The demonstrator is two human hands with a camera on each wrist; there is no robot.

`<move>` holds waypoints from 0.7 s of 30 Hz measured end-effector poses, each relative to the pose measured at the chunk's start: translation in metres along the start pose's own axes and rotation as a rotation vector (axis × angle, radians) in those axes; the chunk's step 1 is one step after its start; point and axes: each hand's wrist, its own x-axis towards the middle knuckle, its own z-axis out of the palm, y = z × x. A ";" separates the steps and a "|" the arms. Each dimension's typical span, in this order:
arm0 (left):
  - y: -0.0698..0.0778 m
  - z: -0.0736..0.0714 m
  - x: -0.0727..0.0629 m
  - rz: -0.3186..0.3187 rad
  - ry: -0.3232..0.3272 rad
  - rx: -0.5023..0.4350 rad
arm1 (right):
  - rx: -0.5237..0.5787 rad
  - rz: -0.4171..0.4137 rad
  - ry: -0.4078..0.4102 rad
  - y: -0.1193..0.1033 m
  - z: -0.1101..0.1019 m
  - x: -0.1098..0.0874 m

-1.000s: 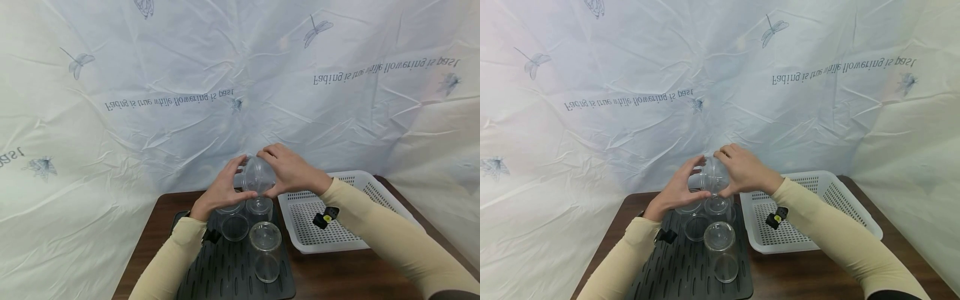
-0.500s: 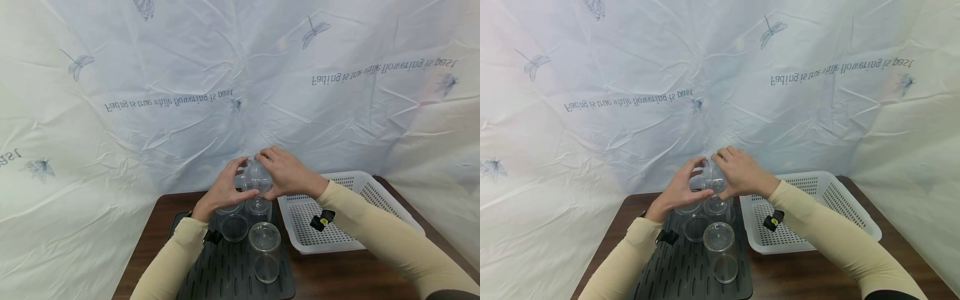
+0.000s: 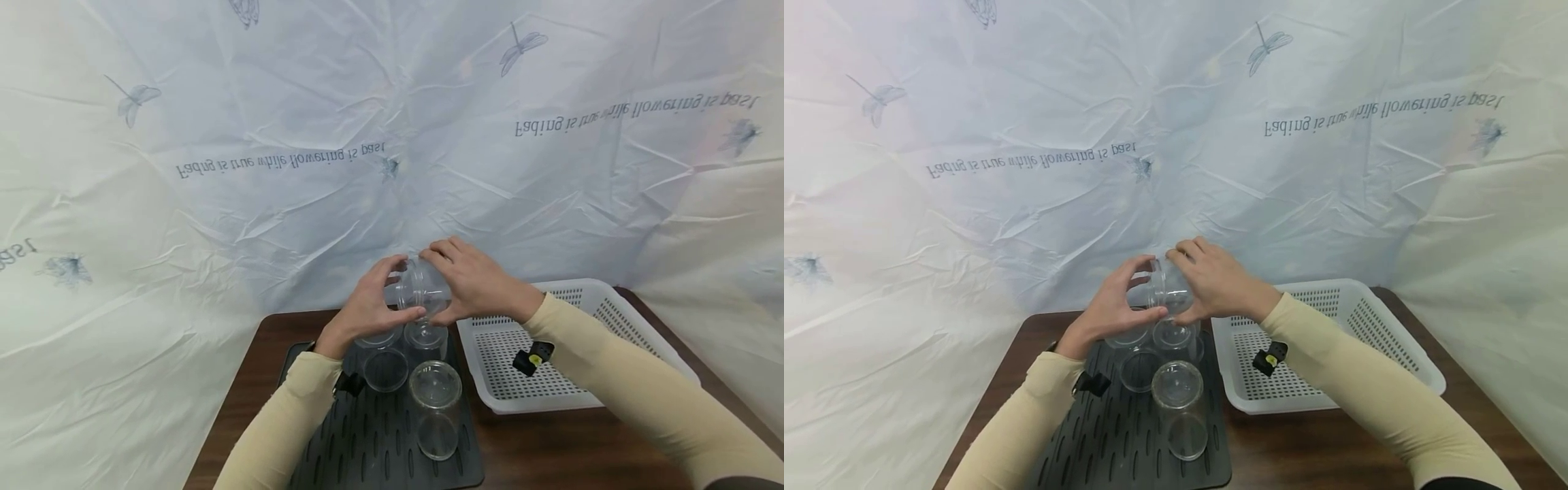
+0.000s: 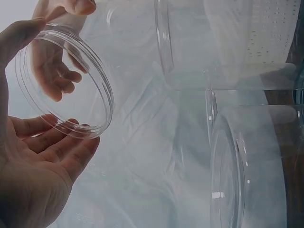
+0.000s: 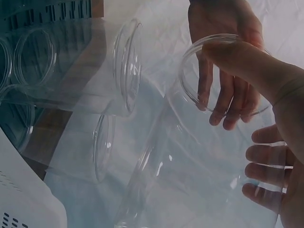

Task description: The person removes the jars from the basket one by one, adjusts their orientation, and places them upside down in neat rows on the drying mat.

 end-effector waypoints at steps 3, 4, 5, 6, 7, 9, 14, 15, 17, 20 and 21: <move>-0.001 0.000 0.001 0.009 0.003 -0.002 | 0.030 0.027 -0.023 0.002 -0.003 -0.001; -0.002 0.000 0.001 0.009 0.001 -0.002 | 0.048 0.042 -0.032 0.003 -0.004 -0.001; -0.002 0.000 0.001 0.010 -0.001 -0.003 | 0.068 0.059 -0.041 0.004 -0.005 -0.001; -0.003 0.000 0.000 0.008 -0.005 -0.001 | 0.094 0.078 -0.047 0.005 -0.007 -0.001; -0.003 0.000 0.000 0.006 -0.008 -0.002 | 0.122 0.099 -0.055 0.006 -0.009 -0.001; -0.004 -0.001 -0.001 -0.002 -0.012 -0.003 | 0.188 0.142 -0.059 0.009 -0.012 0.000; -0.007 -0.003 0.000 -0.005 -0.001 0.003 | 0.360 0.259 -0.035 0.022 -0.018 0.001; -0.008 -0.004 0.000 -0.002 0.003 0.000 | 0.391 0.276 -0.024 0.025 -0.018 0.001; -0.008 -0.005 0.001 0.002 0.010 -0.009 | 0.451 0.301 0.000 0.030 -0.018 0.000; -0.008 -0.006 0.002 0.003 0.013 -0.023 | 0.511 0.311 0.044 0.037 -0.018 -0.003; -0.008 -0.006 0.002 0.003 0.011 -0.025 | 0.525 0.316 0.059 0.039 -0.017 -0.004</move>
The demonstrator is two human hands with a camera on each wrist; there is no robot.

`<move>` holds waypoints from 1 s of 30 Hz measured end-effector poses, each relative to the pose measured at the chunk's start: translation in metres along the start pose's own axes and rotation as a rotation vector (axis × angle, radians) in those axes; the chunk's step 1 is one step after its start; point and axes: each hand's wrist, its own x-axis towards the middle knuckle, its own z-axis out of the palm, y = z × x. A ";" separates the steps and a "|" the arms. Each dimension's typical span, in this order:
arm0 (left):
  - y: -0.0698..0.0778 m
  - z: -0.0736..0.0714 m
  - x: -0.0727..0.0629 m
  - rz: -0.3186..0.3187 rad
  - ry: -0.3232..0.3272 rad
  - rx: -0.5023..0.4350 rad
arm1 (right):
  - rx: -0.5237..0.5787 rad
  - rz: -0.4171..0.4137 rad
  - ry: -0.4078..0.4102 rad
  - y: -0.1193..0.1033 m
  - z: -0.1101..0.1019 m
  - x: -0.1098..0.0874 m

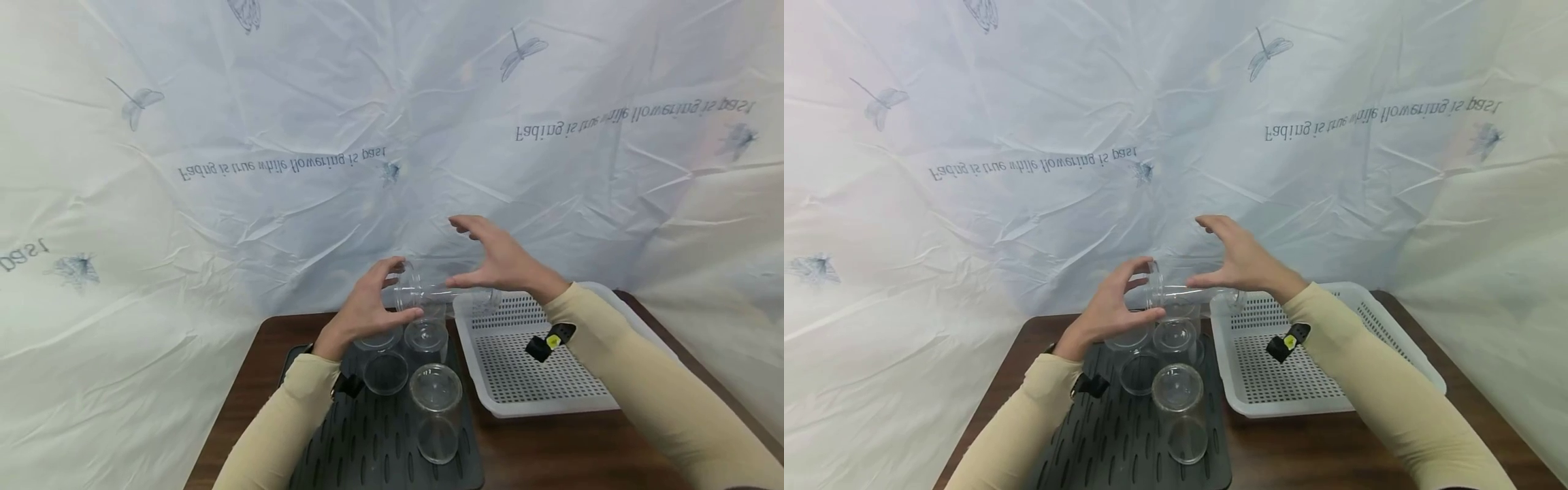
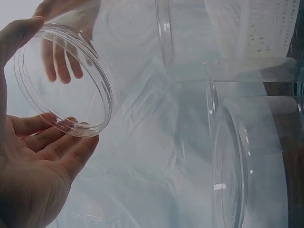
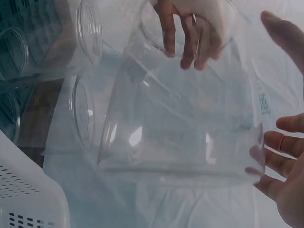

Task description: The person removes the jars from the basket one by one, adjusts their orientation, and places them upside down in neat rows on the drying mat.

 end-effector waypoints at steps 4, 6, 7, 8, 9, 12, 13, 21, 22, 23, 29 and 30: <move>0.000 0.000 -0.001 -0.002 0.004 -0.013 | 0.072 0.019 0.039 0.010 0.000 -0.005; -0.001 0.000 -0.001 -0.001 0.005 -0.011 | 0.121 0.045 0.058 0.014 0.001 -0.007; -0.001 0.000 -0.001 0.001 0.007 -0.014 | 0.150 0.057 0.063 0.017 0.001 -0.009; -0.001 -0.001 -0.001 0.001 0.007 -0.013 | 0.179 0.072 0.070 0.018 0.001 -0.010; -0.001 -0.001 0.000 0.000 0.007 -0.009 | 0.211 0.086 0.076 0.020 0.001 -0.012; 0.000 -0.002 0.000 0.002 0.012 -0.009 | 0.320 0.116 0.072 0.025 0.000 -0.016; 0.000 -0.002 0.000 0.004 0.014 -0.011 | 0.357 0.123 0.064 0.027 0.000 -0.018; 0.002 -0.004 0.000 0.019 0.018 -0.022 | 0.653 0.149 0.057 0.040 0.005 -0.029; 0.002 -0.005 0.000 0.015 0.018 -0.016 | 0.682 0.149 0.062 0.041 0.006 -0.031; 0.002 -0.005 0.000 0.013 0.019 -0.012 | 0.705 0.148 0.067 0.042 0.008 -0.032; 0.003 -0.005 0.000 0.018 0.029 -0.001 | 0.776 0.166 0.098 0.044 0.018 -0.041; 0.003 -0.005 0.000 0.022 0.030 -0.003 | 0.786 0.173 0.102 0.045 0.019 -0.042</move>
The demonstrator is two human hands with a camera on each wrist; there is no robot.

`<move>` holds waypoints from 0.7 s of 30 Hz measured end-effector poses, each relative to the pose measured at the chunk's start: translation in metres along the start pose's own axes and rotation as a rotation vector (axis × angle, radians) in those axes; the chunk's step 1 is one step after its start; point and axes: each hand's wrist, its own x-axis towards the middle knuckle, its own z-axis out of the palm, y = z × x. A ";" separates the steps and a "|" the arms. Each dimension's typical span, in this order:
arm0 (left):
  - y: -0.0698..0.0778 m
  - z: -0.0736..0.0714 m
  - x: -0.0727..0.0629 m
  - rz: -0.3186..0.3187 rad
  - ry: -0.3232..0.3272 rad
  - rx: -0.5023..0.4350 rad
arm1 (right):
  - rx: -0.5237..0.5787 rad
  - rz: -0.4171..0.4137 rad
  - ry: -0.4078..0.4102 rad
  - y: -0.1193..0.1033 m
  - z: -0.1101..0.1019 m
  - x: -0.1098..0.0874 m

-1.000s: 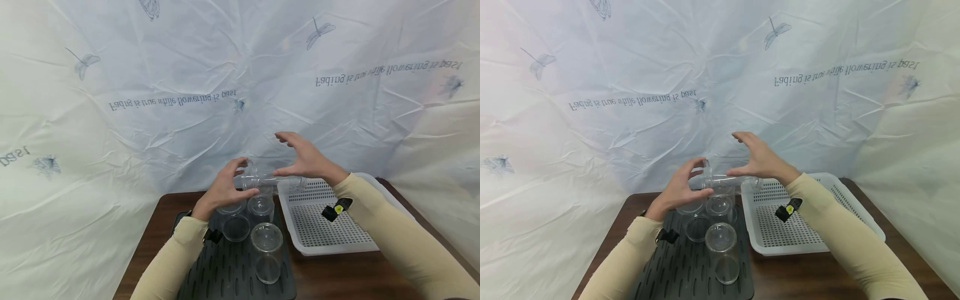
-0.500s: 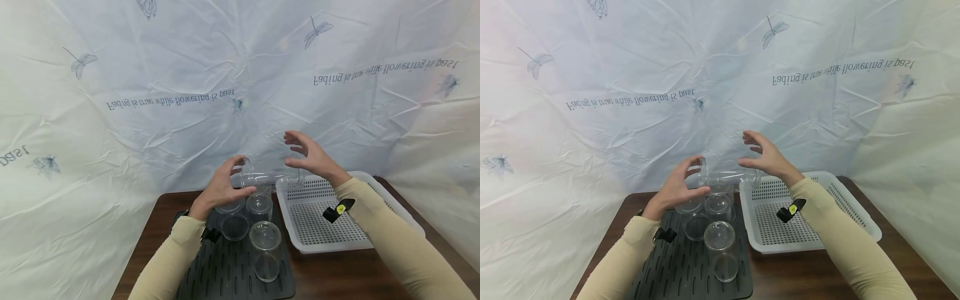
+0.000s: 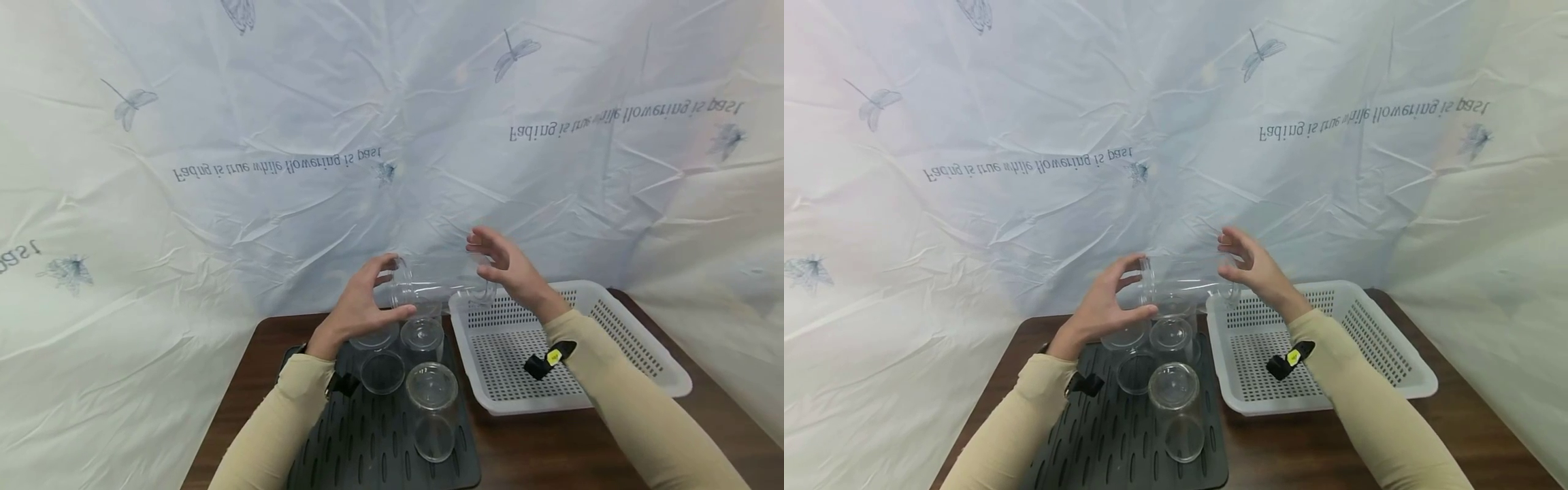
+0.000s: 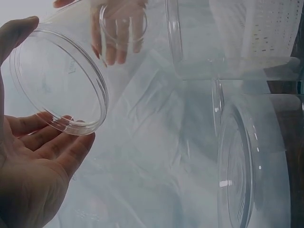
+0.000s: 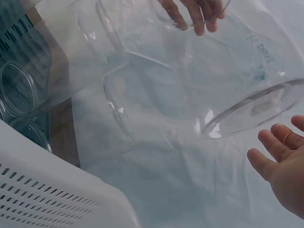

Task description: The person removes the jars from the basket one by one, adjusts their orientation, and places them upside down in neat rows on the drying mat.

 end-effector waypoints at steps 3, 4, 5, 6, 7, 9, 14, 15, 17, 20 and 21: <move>-0.001 0.001 0.000 0.005 0.002 -0.005 | 0.035 0.017 0.019 0.005 0.002 -0.004; -0.001 0.001 0.000 0.006 0.003 -0.007 | 0.044 0.019 0.024 0.006 0.003 -0.005; 0.000 0.000 -0.001 0.005 0.003 -0.006 | 0.059 0.019 0.028 0.008 0.003 -0.006; 0.000 0.000 -0.001 0.004 0.004 -0.005 | 0.074 0.014 0.031 0.010 0.004 -0.006; 0.000 0.000 -0.001 0.002 0.004 -0.004 | 0.096 0.009 0.035 0.012 0.006 -0.007; 0.001 -0.001 -0.001 -0.004 0.004 -0.006 | 0.134 0.001 0.041 0.016 0.009 -0.008; 0.003 -0.003 0.000 -0.017 0.012 -0.008 | 0.255 0.006 0.047 0.023 0.017 -0.013; 0.003 -0.003 0.000 -0.017 0.014 -0.007 | 0.283 0.006 0.046 0.024 0.019 -0.014; 0.003 -0.003 0.000 -0.018 0.018 -0.003 | 0.336 0.005 0.051 0.026 0.022 -0.016; 0.003 -0.003 0.000 -0.021 0.019 0.009 | 0.405 -0.005 0.055 0.030 0.025 -0.019; 0.003 -0.003 0.000 -0.023 0.019 0.011 | 0.422 -0.006 0.055 0.031 0.026 -0.020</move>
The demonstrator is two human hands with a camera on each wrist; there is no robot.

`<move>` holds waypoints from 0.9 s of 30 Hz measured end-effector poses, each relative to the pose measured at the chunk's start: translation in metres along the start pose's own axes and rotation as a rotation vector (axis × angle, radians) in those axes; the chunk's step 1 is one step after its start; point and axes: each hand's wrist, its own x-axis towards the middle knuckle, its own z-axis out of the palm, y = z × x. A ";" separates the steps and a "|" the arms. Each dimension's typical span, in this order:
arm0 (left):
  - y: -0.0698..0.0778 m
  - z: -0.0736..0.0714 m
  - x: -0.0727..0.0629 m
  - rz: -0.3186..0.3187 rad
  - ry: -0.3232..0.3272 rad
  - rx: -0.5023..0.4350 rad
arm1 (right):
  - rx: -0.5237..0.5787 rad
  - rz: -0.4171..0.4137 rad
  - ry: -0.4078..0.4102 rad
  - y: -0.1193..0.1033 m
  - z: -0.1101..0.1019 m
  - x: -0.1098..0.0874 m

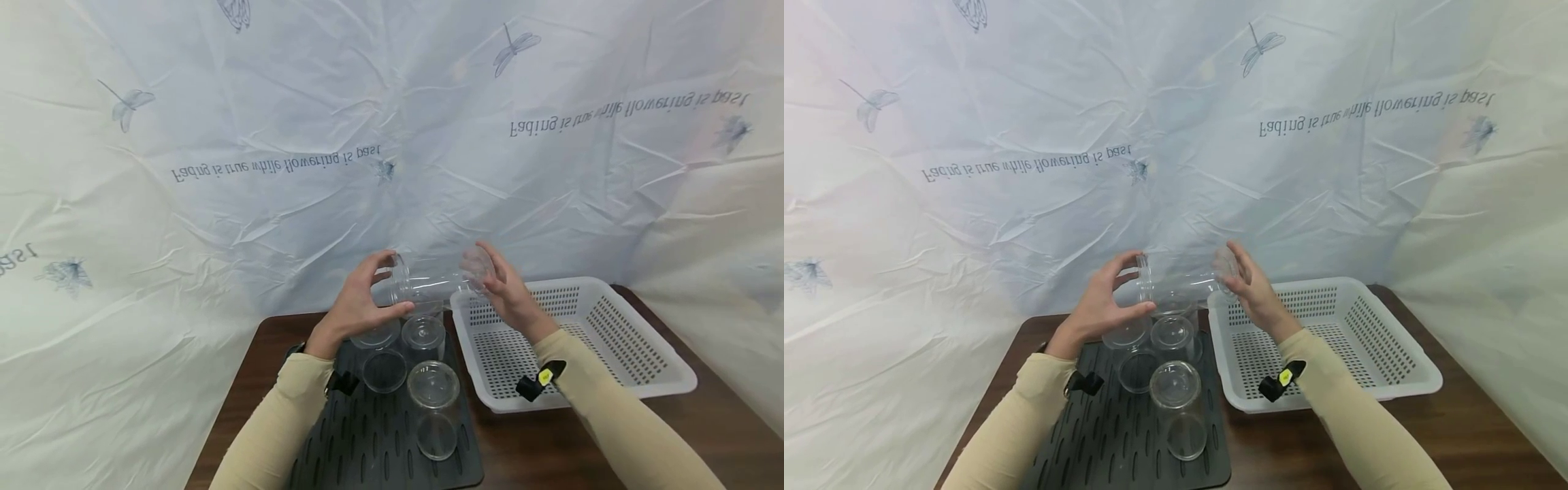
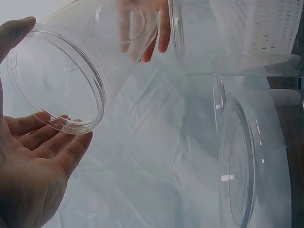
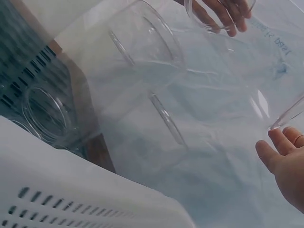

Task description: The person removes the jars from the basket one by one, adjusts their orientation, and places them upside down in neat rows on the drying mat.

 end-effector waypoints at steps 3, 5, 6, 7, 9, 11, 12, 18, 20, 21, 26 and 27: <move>-0.001 0.000 0.000 -0.004 0.001 0.001 | 0.049 -0.005 -0.011 0.004 0.000 -0.001; -0.001 0.000 0.000 -0.004 0.003 -0.003 | 0.071 -0.012 -0.024 0.007 0.001 -0.002; -0.001 0.000 0.000 -0.002 0.004 -0.003 | 0.078 -0.018 -0.030 0.009 0.001 -0.002; -0.001 0.000 0.000 0.001 0.006 -0.003 | 0.078 -0.022 -0.035 0.010 0.001 -0.002; -0.002 0.000 0.000 0.011 0.008 -0.007 | 0.074 -0.030 -0.049 0.012 0.002 -0.003; -0.002 0.001 0.000 0.022 0.008 -0.007 | 0.070 -0.031 -0.058 0.015 0.003 -0.003; -0.002 0.001 0.000 0.028 0.007 -0.011 | 0.070 -0.030 -0.060 0.015 0.003 -0.004; -0.002 0.002 0.001 0.049 0.003 -0.033 | 0.086 -0.011 -0.057 0.016 0.007 -0.004; -0.002 0.002 0.001 0.050 0.003 -0.035 | 0.100 -0.003 -0.051 0.015 0.009 -0.003; -0.001 0.002 0.001 0.051 0.001 -0.037 | 0.113 0.001 -0.047 0.015 0.009 -0.003; 0.000 0.002 0.000 0.049 -0.009 -0.053 | 0.135 0.001 -0.018 0.013 0.012 -0.004; 0.000 0.002 0.000 0.050 -0.008 -0.057 | 0.133 -0.001 -0.010 0.013 0.012 -0.004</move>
